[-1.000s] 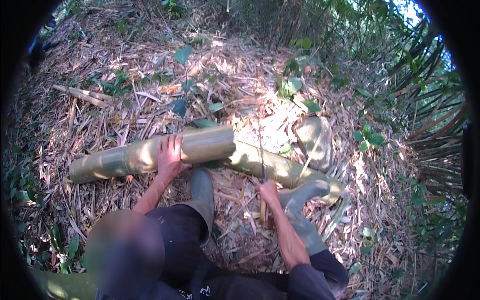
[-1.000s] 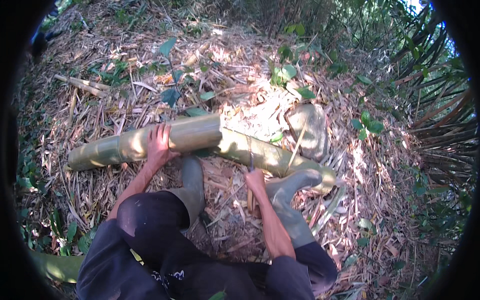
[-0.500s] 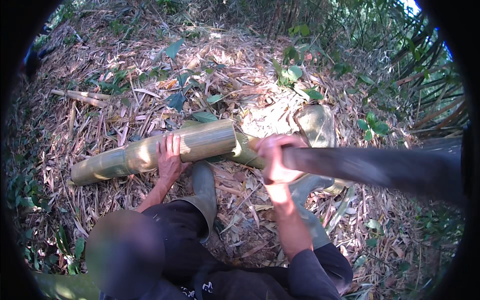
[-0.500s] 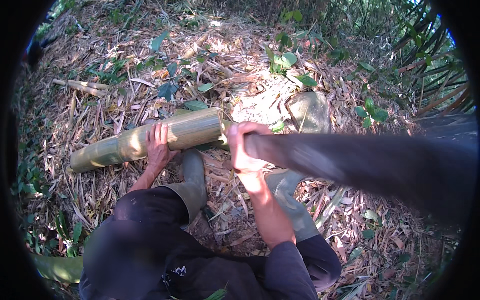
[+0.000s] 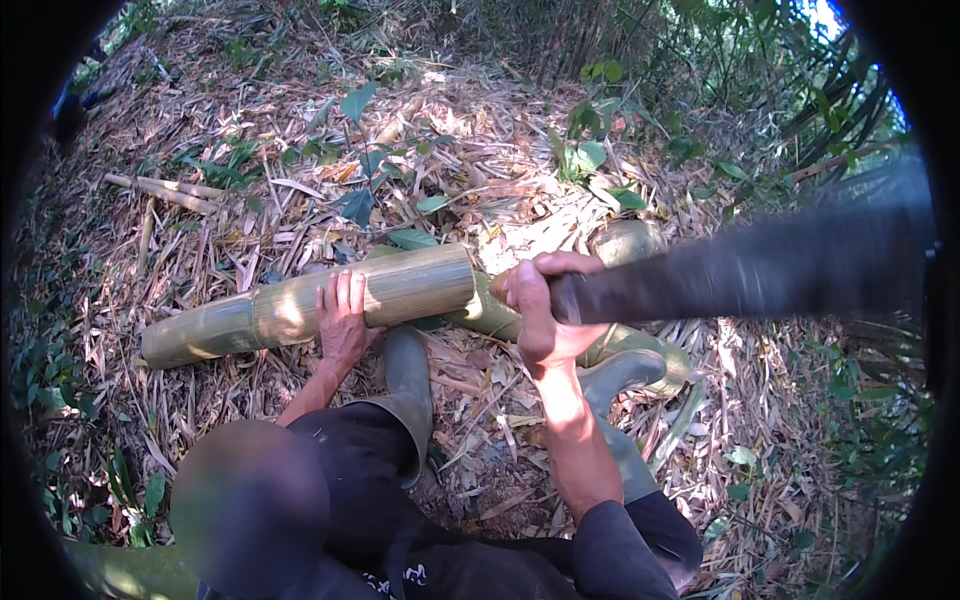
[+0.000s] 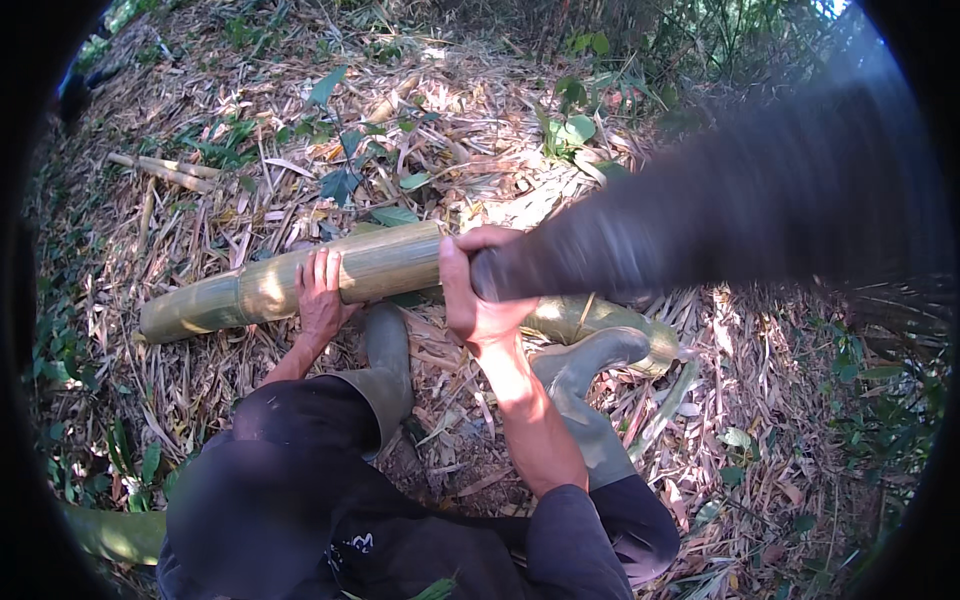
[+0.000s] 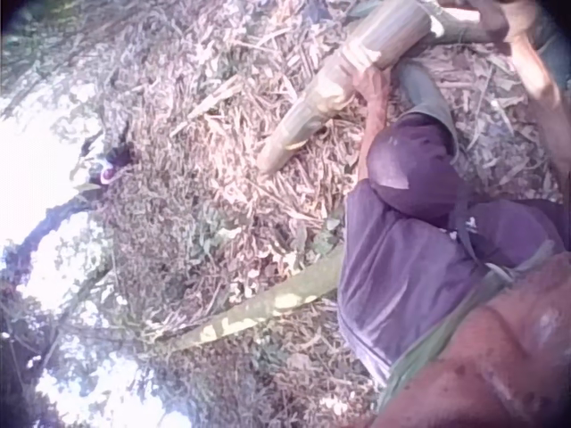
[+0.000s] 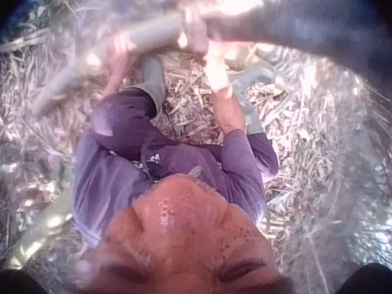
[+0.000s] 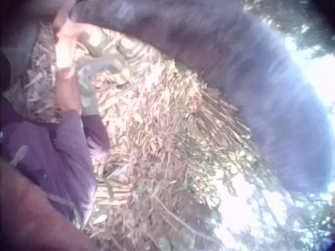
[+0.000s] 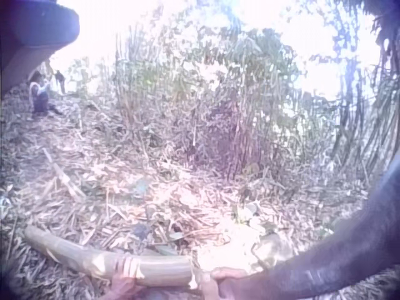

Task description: The person sits on the forest floor and uses a machete to chop a large bamboo stalk into smaller sections. They repeatedly strike the bamboo to sever it, then lift the cut pieces to inspect the interior.

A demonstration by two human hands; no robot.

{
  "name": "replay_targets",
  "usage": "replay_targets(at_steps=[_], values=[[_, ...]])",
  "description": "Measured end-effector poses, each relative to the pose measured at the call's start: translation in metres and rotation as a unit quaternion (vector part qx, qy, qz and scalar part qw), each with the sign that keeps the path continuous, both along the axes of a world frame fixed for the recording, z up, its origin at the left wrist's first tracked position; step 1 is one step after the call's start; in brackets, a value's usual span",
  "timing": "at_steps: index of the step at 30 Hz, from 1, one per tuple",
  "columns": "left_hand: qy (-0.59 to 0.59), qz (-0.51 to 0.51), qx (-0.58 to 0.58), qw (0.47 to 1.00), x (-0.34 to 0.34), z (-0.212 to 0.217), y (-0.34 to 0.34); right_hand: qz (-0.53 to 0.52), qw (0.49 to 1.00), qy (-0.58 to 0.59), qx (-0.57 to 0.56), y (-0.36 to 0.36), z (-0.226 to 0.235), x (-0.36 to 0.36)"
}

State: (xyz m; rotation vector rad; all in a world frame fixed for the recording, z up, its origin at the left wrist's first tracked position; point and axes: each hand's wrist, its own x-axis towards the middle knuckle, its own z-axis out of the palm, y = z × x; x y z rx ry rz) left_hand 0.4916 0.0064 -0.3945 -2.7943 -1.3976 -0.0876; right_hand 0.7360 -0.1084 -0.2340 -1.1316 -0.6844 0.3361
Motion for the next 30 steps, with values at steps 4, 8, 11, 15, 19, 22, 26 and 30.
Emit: replay_targets(at_steps=[4, 8, 11, 15, 19, 22, 26, 30], values=[[-0.021, -0.005, 0.011, 1.0, 0.005, 0.007, 0.017, 0.075, 0.949, -0.097, -0.289, -0.043, -0.146, 0.003], [-0.042, -0.003, 0.035, 0.998, 0.0, 0.0, 0.022, 0.16, 0.793, -0.113, -0.576, -0.072, -0.172, -0.004], [-0.018, 0.013, 0.011, 1.0, -0.008, -0.008, 0.002, 0.143, 0.888, -0.08, -0.43, -0.04, -0.109, 0.007], [-0.02, 0.004, 0.006, 1.0, -0.01, -0.016, 0.002, 0.066, 0.984, -0.038, -0.163, 0.001, 0.003, 0.007], [-0.029, -0.007, 0.015, 0.999, -0.014, -0.015, 0.009, 0.02, 0.997, -0.074, -0.034, -0.003, -0.063, -0.003], [-0.032, -0.016, 0.045, 0.998, -0.018, -0.01, 0.015, 0.161, 0.814, -0.066, -0.554, -0.046, -0.159, -0.007], [-0.008, -0.005, 0.023, 1.0, -0.011, -0.009, 0.0, 0.172, 0.803, 0.048, -0.568, -0.101, -0.204, 0.02], [0.007, -0.016, -0.029, 0.999, 0.027, 0.015, -0.001, 0.122, 0.863, 0.055, -0.488, -0.106, -0.183, 0.043]])
